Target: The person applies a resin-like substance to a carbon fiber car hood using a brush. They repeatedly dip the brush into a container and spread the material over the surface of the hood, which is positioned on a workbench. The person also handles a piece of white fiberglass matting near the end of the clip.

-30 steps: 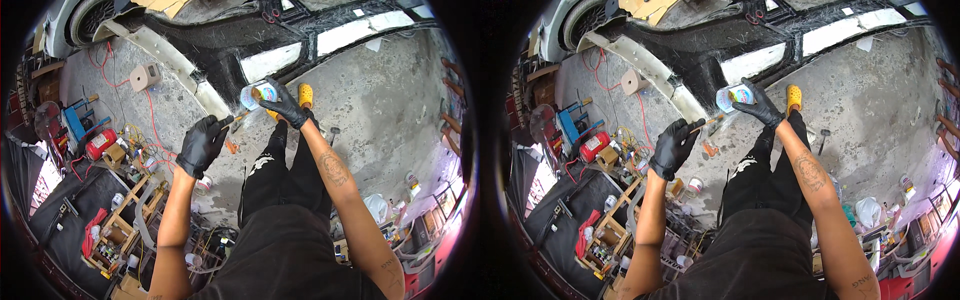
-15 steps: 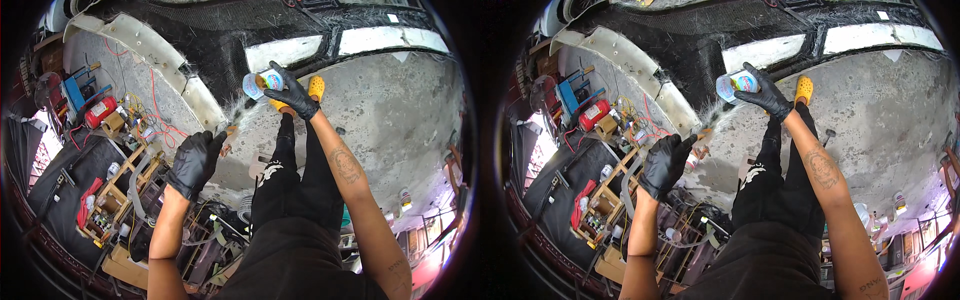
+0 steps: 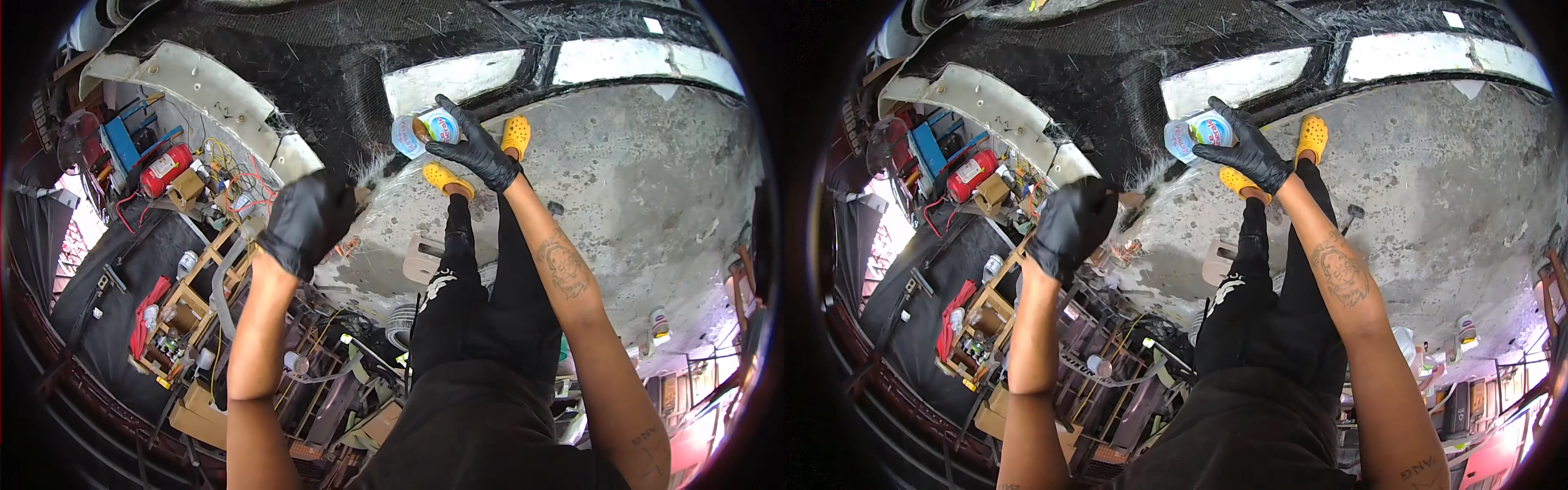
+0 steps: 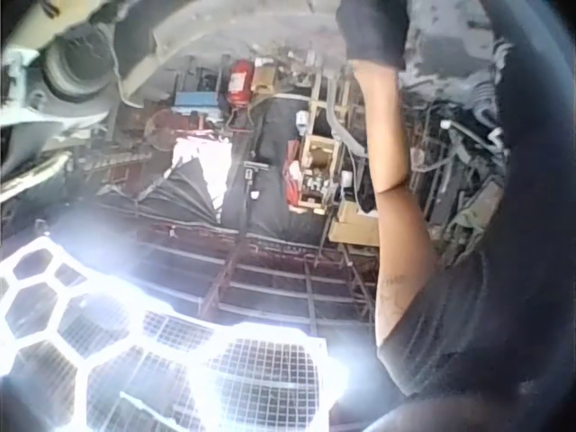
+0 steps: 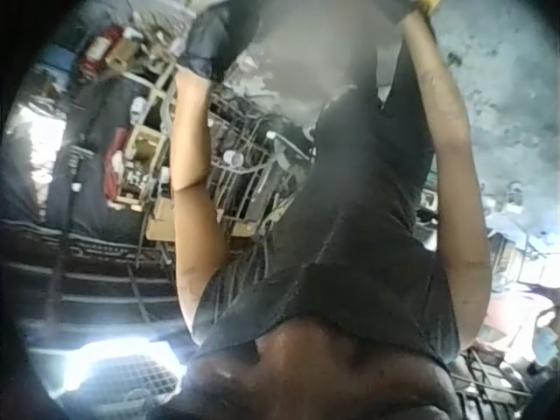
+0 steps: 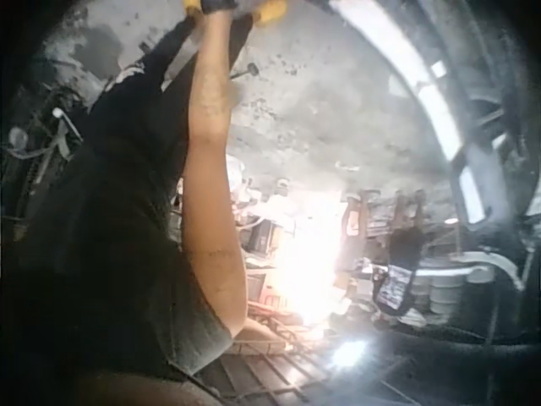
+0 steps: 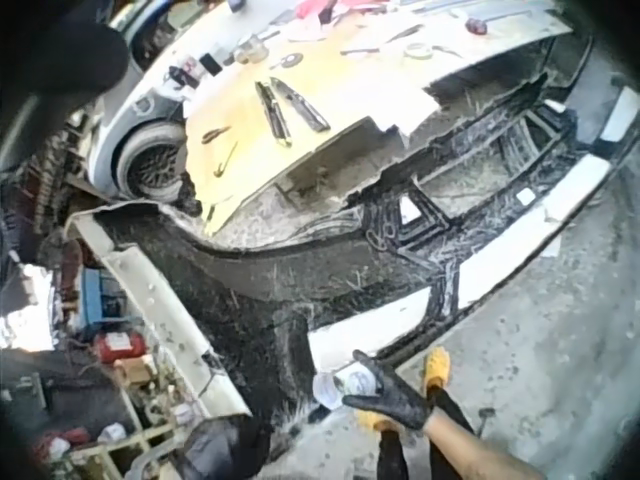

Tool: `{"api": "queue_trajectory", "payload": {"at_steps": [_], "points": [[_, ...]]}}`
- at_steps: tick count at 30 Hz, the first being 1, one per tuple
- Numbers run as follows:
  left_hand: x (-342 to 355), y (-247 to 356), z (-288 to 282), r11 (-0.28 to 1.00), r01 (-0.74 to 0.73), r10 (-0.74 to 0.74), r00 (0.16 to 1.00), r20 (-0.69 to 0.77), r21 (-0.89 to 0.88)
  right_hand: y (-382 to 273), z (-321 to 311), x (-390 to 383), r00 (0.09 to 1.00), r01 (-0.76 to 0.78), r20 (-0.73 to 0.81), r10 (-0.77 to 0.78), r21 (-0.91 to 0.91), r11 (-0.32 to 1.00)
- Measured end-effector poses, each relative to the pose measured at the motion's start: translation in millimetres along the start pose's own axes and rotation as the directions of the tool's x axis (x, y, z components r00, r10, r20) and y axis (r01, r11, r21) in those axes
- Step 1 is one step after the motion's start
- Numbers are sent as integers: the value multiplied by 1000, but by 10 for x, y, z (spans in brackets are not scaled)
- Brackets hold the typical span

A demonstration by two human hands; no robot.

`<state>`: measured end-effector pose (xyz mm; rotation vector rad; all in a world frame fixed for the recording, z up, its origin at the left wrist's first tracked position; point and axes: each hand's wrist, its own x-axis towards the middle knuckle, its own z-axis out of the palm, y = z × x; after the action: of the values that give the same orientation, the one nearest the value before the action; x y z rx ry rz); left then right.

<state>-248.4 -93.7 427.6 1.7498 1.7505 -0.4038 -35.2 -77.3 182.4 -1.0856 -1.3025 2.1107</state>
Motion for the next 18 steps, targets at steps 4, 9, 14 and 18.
{"api": "queue_trajectory", "payload": {"at_steps": [4,9,14,18], "points": [[502,63,-121,994,-28,5,977,213,106,68,-88,-30,1000,-2,-30,4,78,997],[1063,-73,328,953,-232,90,831,548,195,-27,-290,-143,994,27,-105,-22,52,998],[1317,-142,842,938,-183,-94,686,722,295,81,-457,-271,985,54,-166,-39,85,995],[1346,-374,1088,920,-271,-7,710,704,282,282,-564,-319,977,54,-210,-22,148,988]]}}
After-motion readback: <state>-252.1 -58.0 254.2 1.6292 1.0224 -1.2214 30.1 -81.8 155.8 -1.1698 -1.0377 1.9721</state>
